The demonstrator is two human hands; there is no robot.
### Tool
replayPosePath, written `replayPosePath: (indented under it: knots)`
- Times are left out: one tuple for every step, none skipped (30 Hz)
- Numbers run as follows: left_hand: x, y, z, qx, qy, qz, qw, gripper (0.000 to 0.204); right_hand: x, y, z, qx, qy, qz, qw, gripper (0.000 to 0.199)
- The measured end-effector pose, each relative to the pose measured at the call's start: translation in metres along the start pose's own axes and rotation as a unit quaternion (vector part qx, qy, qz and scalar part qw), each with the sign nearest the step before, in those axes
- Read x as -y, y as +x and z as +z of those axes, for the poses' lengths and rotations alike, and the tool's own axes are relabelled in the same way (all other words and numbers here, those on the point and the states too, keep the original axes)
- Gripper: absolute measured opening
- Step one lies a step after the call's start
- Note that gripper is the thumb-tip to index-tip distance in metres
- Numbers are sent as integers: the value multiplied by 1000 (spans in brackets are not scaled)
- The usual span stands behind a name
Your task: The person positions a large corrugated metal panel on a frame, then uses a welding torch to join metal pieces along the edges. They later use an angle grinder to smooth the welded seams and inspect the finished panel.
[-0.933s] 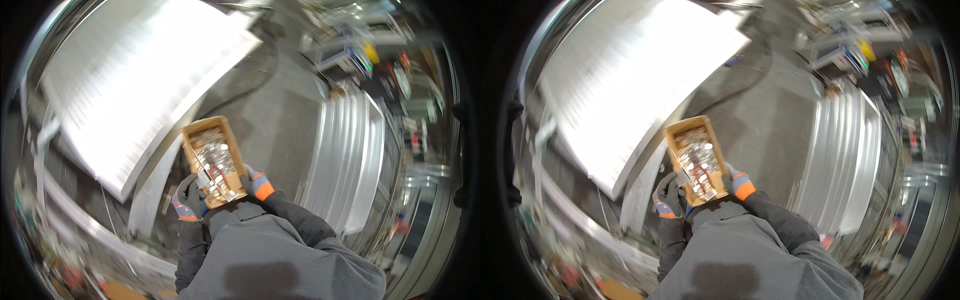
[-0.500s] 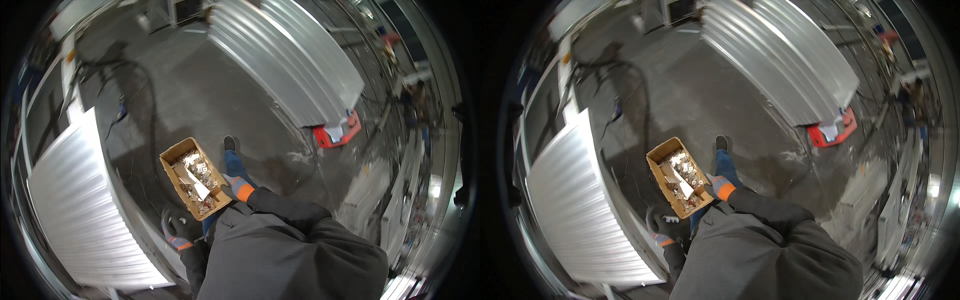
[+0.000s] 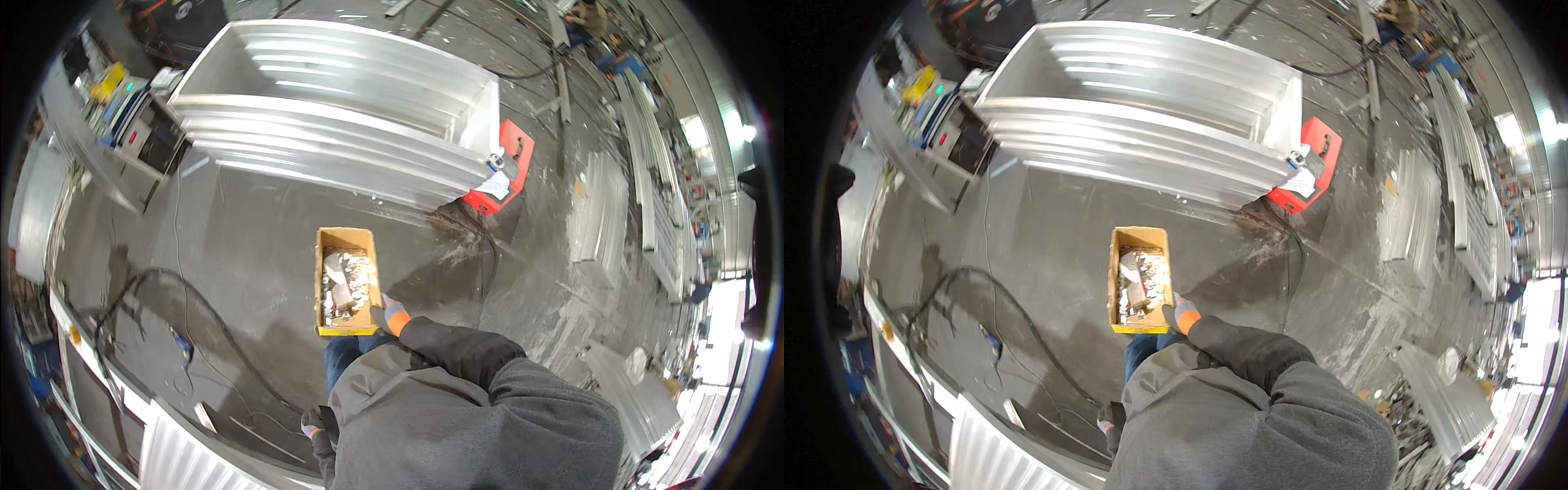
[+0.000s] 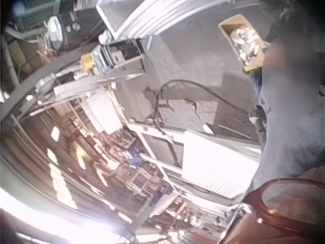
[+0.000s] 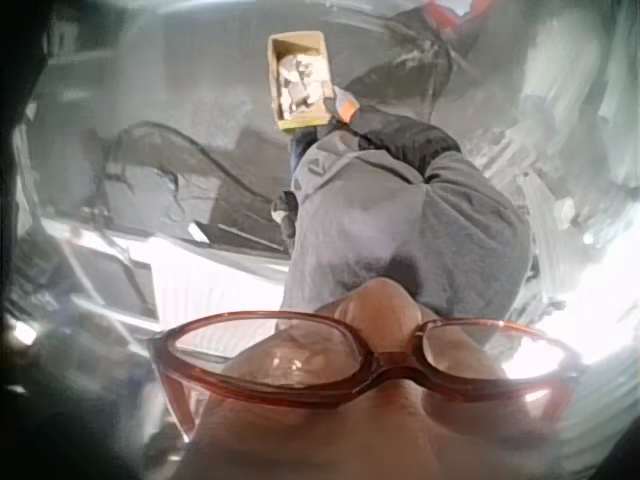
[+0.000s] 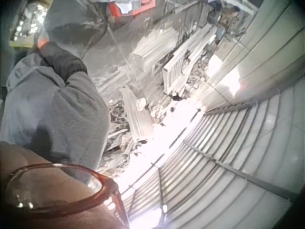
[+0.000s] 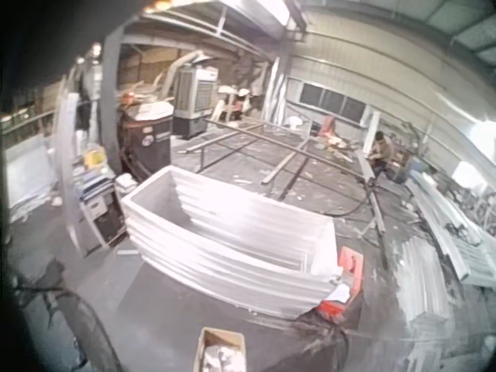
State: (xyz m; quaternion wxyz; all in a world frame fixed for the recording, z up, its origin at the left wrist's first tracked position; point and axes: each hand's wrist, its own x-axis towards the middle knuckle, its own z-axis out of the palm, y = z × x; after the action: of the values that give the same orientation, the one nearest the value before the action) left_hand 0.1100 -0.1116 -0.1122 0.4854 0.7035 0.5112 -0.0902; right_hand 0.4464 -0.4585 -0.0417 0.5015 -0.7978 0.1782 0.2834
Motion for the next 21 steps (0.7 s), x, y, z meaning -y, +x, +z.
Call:
replayPosePath:
  knots:
    - [-13,17,5,-3,-18,16,1000,24,-6,9,-10,-36,7,-4,999,55]
    - [-27,32,8,23,15,49,998,24,-14,14,-21,-3,155,83,984,52]
    - [-41,45,12,47,45,82,995,24,-21,21,-31,-60,123,54,989,50]
    - [-55,60,16,60,87,76,992,24,-28,26,-41,-102,116,46,987,49]
    - [-71,71,22,80,47,102,990,22,-37,24,-54,-110,211,20,971,48]
    - [-87,85,30,81,48,80,992,21,-44,22,-66,-118,308,77,941,47]
    - [-103,97,38,121,-1,103,987,20,-50,19,-79,-132,302,67,942,46]
    - [-118,105,47,146,29,112,982,21,-58,16,-94,-145,316,120,930,45]
    - [-133,113,55,161,-22,107,981,22,-67,13,-107,-165,337,151,915,44]
    - [-146,113,63,169,-23,96,981,22,-78,11,-121,-171,395,198,881,43]
    - [-161,115,70,177,13,102,979,24,-91,9,-135,-195,416,217,861,43]
    - [-178,112,77,185,48,109,975,25,-108,3,-151,-196,479,218,827,43]
    - [-195,113,86,190,119,132,965,27,-125,17,-167,-210,490,294,793,42]
    - [-213,112,95,183,209,134,951,28,-144,30,-187,-219,489,291,793,41]
    - [-223,100,105,173,150,63,971,27,-165,41,-210,-216,504,285,786,40]
    - [-236,93,117,169,160,53,971,27,-186,50,-227,-231,520,316,760,40]
    - [-247,83,129,175,174,53,968,27,-207,61,-250,-229,528,268,773,37]
    - [-257,73,143,176,185,50,966,27,-228,79,-279,-262,541,288,746,34]
    - [-264,61,161,178,195,48,963,27,-245,104,-305,-302,600,286,684,30]
    - [-272,48,179,174,205,43,962,27,-264,124,-339,-338,542,280,716,29]
    - [-277,32,198,171,216,34,961,26,-283,152,-374,-364,530,292,708,30]
